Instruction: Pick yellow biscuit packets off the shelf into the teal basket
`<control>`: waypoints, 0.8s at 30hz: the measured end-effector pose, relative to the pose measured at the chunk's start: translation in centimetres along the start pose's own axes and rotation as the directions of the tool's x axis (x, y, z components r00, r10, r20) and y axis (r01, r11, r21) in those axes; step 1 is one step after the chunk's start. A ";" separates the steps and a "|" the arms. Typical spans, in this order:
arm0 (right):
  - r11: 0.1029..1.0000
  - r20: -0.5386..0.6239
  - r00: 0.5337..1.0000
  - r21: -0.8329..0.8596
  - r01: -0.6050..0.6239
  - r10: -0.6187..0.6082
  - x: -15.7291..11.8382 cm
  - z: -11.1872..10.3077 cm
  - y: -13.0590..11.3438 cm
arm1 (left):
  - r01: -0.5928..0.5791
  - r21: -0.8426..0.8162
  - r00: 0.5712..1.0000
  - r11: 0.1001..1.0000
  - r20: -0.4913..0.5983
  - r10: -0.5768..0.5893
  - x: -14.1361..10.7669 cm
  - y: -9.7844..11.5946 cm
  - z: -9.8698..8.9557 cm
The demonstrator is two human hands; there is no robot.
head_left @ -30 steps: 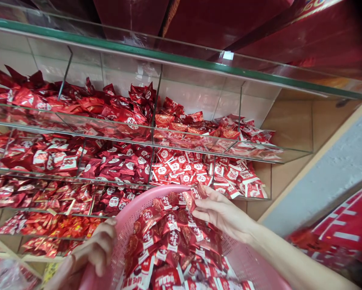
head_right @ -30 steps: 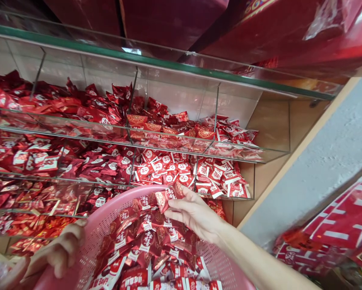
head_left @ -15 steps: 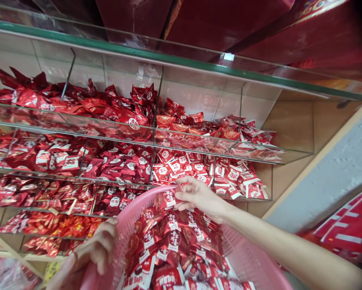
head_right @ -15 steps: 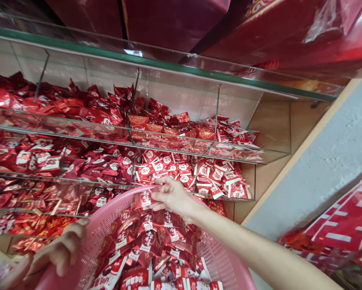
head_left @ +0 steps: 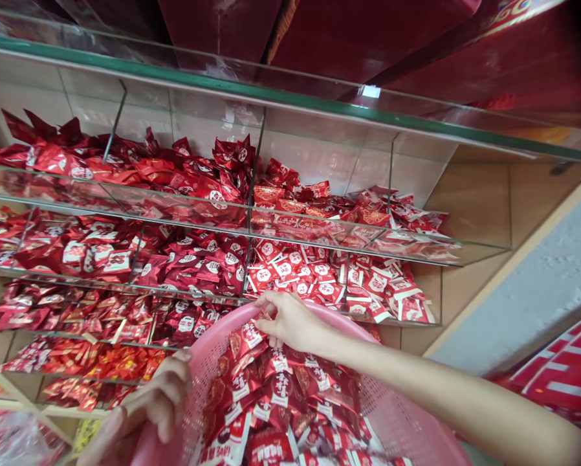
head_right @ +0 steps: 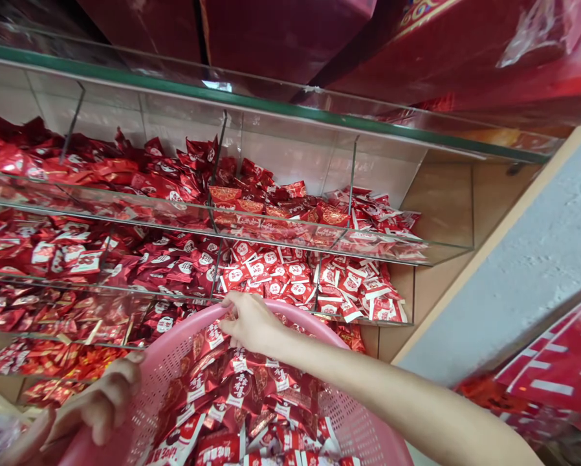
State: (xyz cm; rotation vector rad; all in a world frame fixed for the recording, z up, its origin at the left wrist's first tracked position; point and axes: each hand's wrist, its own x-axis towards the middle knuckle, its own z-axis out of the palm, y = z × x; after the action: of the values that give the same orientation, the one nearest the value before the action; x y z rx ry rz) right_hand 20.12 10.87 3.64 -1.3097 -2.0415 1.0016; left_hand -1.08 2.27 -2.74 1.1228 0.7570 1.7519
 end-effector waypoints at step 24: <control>0.619 -0.366 0.654 -0.758 0.203 -0.662 -2.0 -14.6 -14.4 | -0.087 0.046 0.982 0.995 0.172 0.078 0.7 -1.9 -2.5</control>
State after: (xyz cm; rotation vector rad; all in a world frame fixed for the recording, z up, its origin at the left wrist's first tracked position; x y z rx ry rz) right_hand 24.03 9.82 23.83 -1.0722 -2.0407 -0.4553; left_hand -2.75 3.60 -5.12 1.3378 0.6642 1.6866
